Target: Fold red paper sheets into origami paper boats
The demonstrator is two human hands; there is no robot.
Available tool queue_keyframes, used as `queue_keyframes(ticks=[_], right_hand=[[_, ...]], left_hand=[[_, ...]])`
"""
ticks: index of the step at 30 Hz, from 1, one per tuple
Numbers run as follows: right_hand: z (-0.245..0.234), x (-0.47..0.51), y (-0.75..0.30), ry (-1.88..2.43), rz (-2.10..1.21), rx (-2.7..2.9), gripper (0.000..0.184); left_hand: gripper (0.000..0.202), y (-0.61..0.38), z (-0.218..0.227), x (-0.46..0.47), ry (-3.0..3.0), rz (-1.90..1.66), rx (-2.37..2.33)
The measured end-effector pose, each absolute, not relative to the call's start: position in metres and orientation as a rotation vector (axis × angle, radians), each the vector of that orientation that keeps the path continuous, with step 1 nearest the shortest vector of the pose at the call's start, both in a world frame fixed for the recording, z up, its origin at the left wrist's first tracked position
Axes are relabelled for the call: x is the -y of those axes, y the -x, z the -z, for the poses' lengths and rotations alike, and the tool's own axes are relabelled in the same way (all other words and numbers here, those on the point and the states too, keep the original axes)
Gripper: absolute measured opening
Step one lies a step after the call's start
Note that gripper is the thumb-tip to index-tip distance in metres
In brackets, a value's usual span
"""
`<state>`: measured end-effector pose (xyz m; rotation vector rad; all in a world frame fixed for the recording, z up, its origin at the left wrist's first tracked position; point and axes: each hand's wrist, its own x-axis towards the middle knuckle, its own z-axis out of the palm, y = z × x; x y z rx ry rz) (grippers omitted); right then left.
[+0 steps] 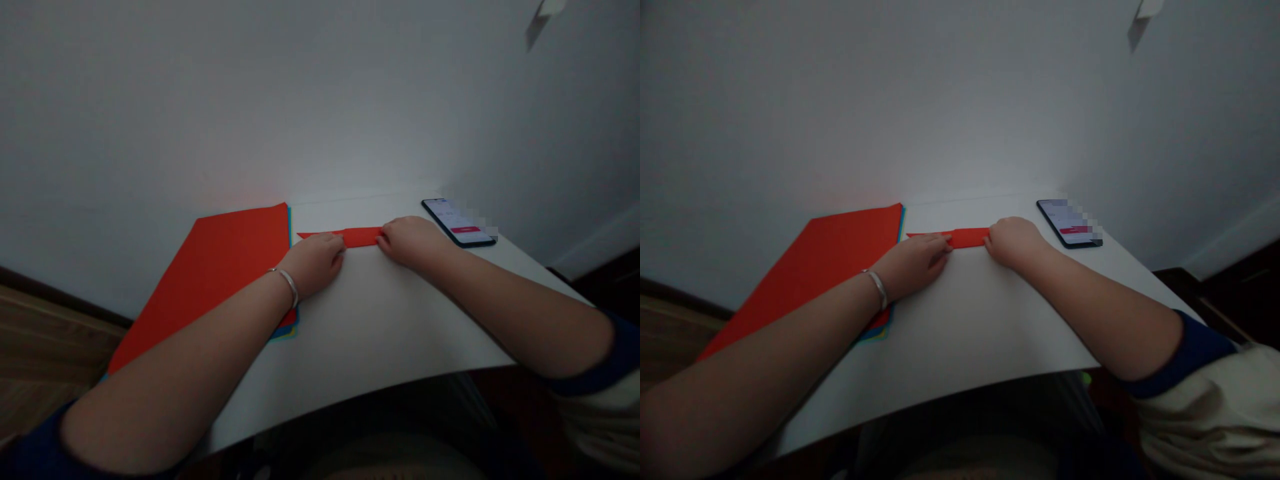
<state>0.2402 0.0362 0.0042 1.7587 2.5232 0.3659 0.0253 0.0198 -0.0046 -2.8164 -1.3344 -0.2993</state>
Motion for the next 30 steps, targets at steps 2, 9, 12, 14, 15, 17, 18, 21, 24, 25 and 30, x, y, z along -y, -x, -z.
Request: queue_keyframes(ticks=[2,9,12,14,15,17,18,21,24,25,30], right_hand=[[-0.003,-0.038,-0.242,-1.788,-0.354,-2.530,0.045],[-0.003,-0.038,-0.241,-1.828,-0.334,-2.479,0.047],[-0.003,-0.037,-0.242,-1.822,-0.346,-2.492,0.048],[-0.003,-0.037,-0.242,-1.834,-0.349,-2.487,0.048],[-0.003,-0.037,-0.242,-1.839,-0.349,-2.480,0.048],[-0.004,-0.037,-0.241,-1.848,-0.349,-2.465,0.047],[-0.003,-0.036,-0.241,-1.852,-0.351,-2.460,0.047],[-0.002,-0.036,-0.243,-1.862,-0.374,-2.491,0.048],[0.000,-0.037,-0.246,-1.906,-0.368,-2.597,0.048],[0.000,-0.038,-0.247,-1.930,-0.343,-2.640,0.048],[0.006,-0.043,-0.248,-2.075,0.113,-2.912,0.032]], left_hand=[[0.022,-0.026,0.004,-0.018,2.828,0.311,1.364],[0.043,-0.030,0.008,-0.011,2.679,0.098,1.504],[0.064,-0.029,0.010,-0.009,2.512,0.025,1.623],[0.074,-0.028,0.011,-0.009,2.427,0.026,1.688],[0.077,-0.027,0.012,-0.009,2.399,0.033,1.719],[0.082,-0.025,0.014,-0.010,2.360,0.059,1.761],[0.082,-0.024,0.015,-0.010,2.349,0.079,1.766],[0.075,-0.023,0.017,-0.010,2.334,0.169,1.735],[0.067,-0.023,0.016,-0.010,2.333,0.246,1.729],[0.066,-0.023,0.016,-0.011,2.352,0.263,1.723],[0.069,-0.023,0.012,-0.016,2.514,0.424,1.608]])
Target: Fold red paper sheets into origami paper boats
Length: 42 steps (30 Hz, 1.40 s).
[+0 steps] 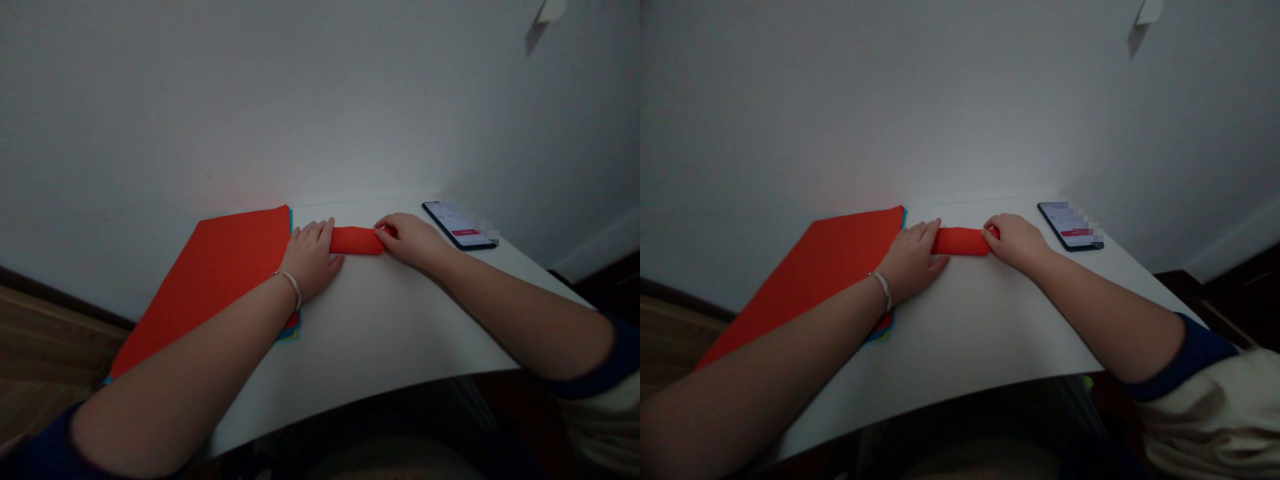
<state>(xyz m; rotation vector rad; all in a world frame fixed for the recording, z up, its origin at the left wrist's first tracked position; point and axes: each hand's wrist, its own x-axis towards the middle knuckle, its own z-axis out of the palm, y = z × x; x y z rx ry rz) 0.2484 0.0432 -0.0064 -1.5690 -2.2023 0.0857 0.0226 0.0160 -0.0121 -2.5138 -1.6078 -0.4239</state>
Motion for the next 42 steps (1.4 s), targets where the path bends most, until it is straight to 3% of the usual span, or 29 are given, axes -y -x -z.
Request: queue_keyframes(ticks=[2,5,12,17,20,25,27,29,32,35,38,42], right_hand=[[0.007,-0.044,-0.246,1.479,-0.309,2.046,0.026],[0.002,-0.041,-0.242,1.336,-0.590,1.829,0.028],[-0.002,-0.035,-0.238,1.054,-1.148,1.550,0.067],[0.010,-0.039,-0.239,1.022,-1.015,1.800,0.031],[0.014,-0.043,-0.236,0.910,-0.810,2.107,0.043],[0.016,-0.047,-0.227,0.732,-0.582,2.271,0.044],[0.014,-0.043,-0.226,0.757,-0.573,2.201,0.065],[0.010,-0.035,-0.225,0.811,-0.576,2.172,0.074],[0.001,-0.024,-0.222,0.803,-0.551,2.170,0.051],[-0.004,-0.017,-0.216,0.792,-0.572,2.101,0.052],[-0.003,-0.017,-0.210,0.792,-0.710,1.936,0.056],[0.002,-0.021,-0.204,0.818,-0.920,1.692,0.037]], left_hand=[[0.068,-0.021,0.011,-0.018,2.557,0.541,1.506],[0.050,-0.020,0.009,-0.020,2.591,0.676,1.351],[0.007,-0.015,0.009,-0.024,2.584,0.785,1.255],[0.008,-0.011,0.017,-0.034,2.666,1.038,1.143],[0.012,-0.013,0.018,-0.038,2.757,1.133,1.046],[0.013,-0.017,0.016,-0.036,2.793,1.367,1.012],[0.013,-0.019,0.015,-0.035,2.805,1.459,1.046],[0.015,-0.021,0.015,-0.034,2.861,1.604,1.100],[0.019,-0.025,0.016,-0.032,2.956,1.929,1.202],[0.031,-0.030,0.014,-0.028,2.973,2.171,1.198],[0.035,-0.035,0.008,-0.022,2.948,2.217,1.127],[0.025,-0.039,0.000,-0.014,2.869,2.072,1.125]])
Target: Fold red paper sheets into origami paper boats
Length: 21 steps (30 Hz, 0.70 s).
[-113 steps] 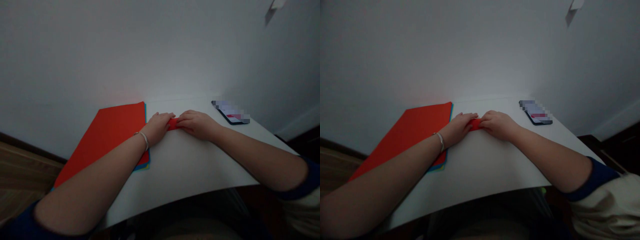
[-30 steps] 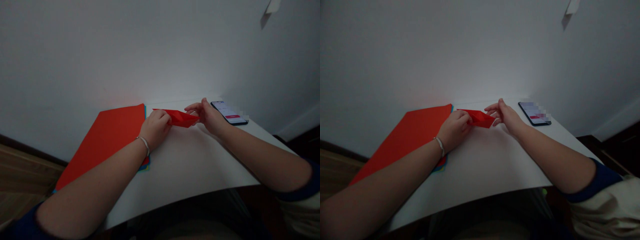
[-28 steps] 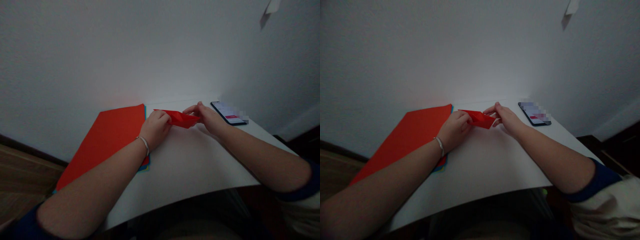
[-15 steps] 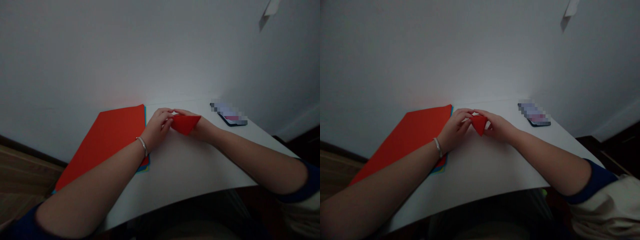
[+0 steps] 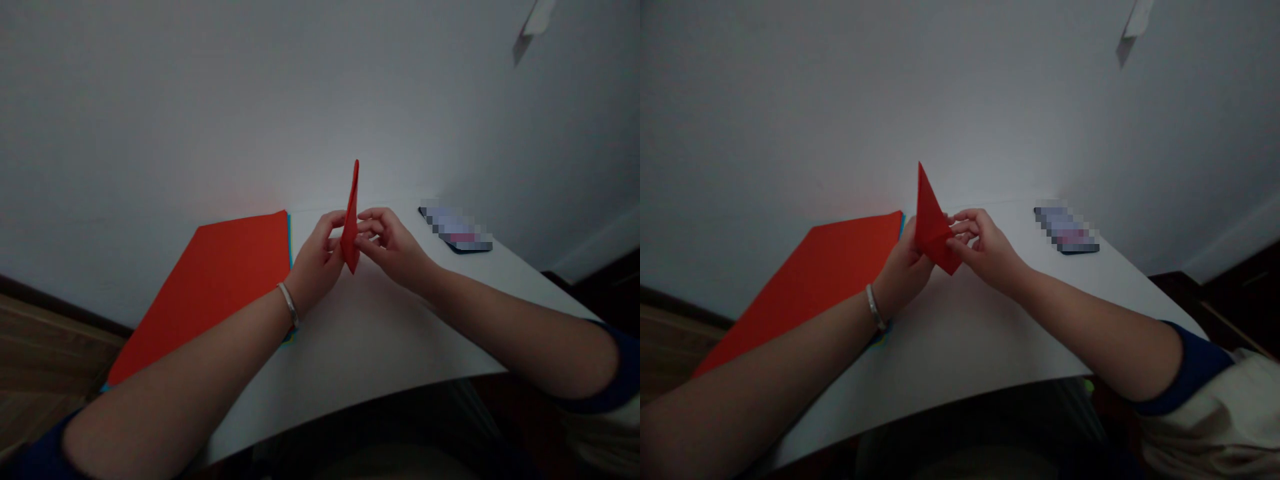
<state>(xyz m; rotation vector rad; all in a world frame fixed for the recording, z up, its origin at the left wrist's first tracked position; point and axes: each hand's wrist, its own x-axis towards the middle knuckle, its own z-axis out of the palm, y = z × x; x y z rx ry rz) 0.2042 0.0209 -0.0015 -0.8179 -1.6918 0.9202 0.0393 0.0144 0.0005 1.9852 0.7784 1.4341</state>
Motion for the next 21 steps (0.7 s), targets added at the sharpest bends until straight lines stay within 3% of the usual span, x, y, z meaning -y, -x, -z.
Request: queue_keyframes(ticks=[3,9,14,18,21], right_hand=[[0.003,-0.024,-0.203,0.848,-0.955,1.596,0.027],[0.001,-0.026,-0.206,0.863,-1.073,1.463,0.025],[-0.002,-0.024,-0.206,0.868,-1.222,1.396,0.026],[-0.002,-0.025,-0.206,0.864,-1.270,1.365,0.025],[-0.002,-0.026,-0.207,0.920,-1.291,1.375,0.023]], left_hand=[[0.023,-0.042,0.000,-0.012,-1.987,-1.375,-0.767],[0.057,-0.041,0.010,-0.013,-1.847,-1.148,-0.561],[0.061,-0.036,0.010,-0.016,-1.709,-1.133,-0.662],[0.082,-0.034,0.009,-0.017,-1.523,-1.059,-0.607],[0.082,-0.036,0.009,-0.016,-1.537,-1.053,-0.632]])
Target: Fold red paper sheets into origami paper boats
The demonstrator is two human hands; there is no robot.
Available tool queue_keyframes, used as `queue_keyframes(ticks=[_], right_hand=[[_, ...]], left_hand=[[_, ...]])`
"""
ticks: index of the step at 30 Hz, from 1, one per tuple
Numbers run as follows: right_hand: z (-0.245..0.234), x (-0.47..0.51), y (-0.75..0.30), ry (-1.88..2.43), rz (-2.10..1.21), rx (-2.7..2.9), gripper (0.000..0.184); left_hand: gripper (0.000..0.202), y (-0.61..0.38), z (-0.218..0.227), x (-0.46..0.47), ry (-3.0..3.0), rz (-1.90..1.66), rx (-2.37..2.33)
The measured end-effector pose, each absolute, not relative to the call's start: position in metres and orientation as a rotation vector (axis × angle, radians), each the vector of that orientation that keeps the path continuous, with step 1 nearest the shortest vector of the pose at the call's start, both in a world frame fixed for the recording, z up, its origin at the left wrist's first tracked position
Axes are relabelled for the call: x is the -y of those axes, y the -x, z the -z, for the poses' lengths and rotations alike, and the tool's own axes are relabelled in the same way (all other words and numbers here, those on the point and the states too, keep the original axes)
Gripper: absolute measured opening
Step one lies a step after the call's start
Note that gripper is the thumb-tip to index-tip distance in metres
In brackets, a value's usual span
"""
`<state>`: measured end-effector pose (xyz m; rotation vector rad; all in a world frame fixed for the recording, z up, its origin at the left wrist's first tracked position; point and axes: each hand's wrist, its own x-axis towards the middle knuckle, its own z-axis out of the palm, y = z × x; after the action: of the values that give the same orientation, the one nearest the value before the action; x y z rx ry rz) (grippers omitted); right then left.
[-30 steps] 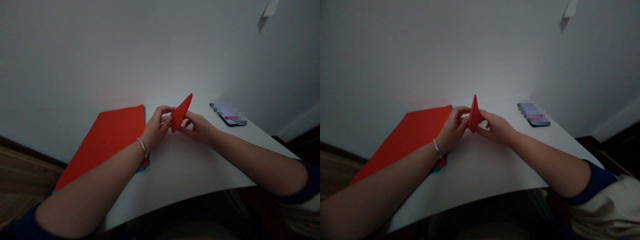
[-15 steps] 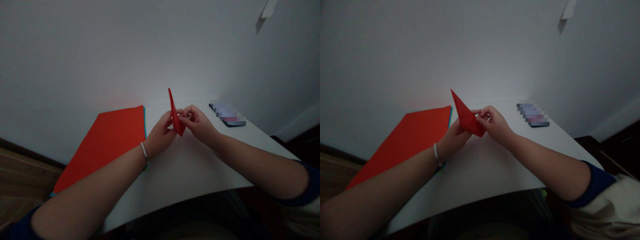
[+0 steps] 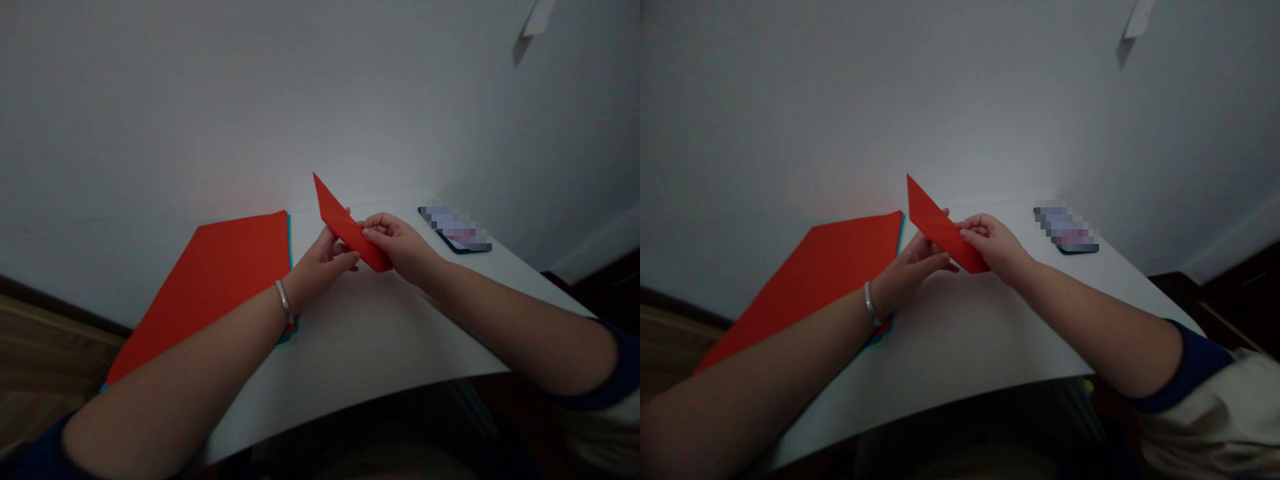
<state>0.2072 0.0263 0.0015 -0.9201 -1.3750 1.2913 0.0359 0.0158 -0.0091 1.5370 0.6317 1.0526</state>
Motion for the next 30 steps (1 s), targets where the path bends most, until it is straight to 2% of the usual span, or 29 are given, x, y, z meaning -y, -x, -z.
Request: queue_keyframes(ticks=[6,16,24,30], right_hand=[[0.000,-0.024,-0.208,1.095,-1.202,1.505,0.017],[0.001,-0.021,-0.204,0.967,-1.327,1.583,0.032],[0.000,-0.019,-0.206,1.005,-1.371,1.532,0.050],[-0.003,-0.017,-0.204,0.962,-1.453,1.503,0.039]], left_hand=[[0.068,-0.041,0.005,-0.015,-1.455,-1.057,-0.801],[0.040,-0.038,-0.001,-0.017,-1.250,-0.992,-0.858],[0.032,-0.040,-0.005,-0.014,-1.290,-0.993,-0.892],[0.038,-0.039,-0.002,-0.016,-1.330,-1.015,-0.932]])
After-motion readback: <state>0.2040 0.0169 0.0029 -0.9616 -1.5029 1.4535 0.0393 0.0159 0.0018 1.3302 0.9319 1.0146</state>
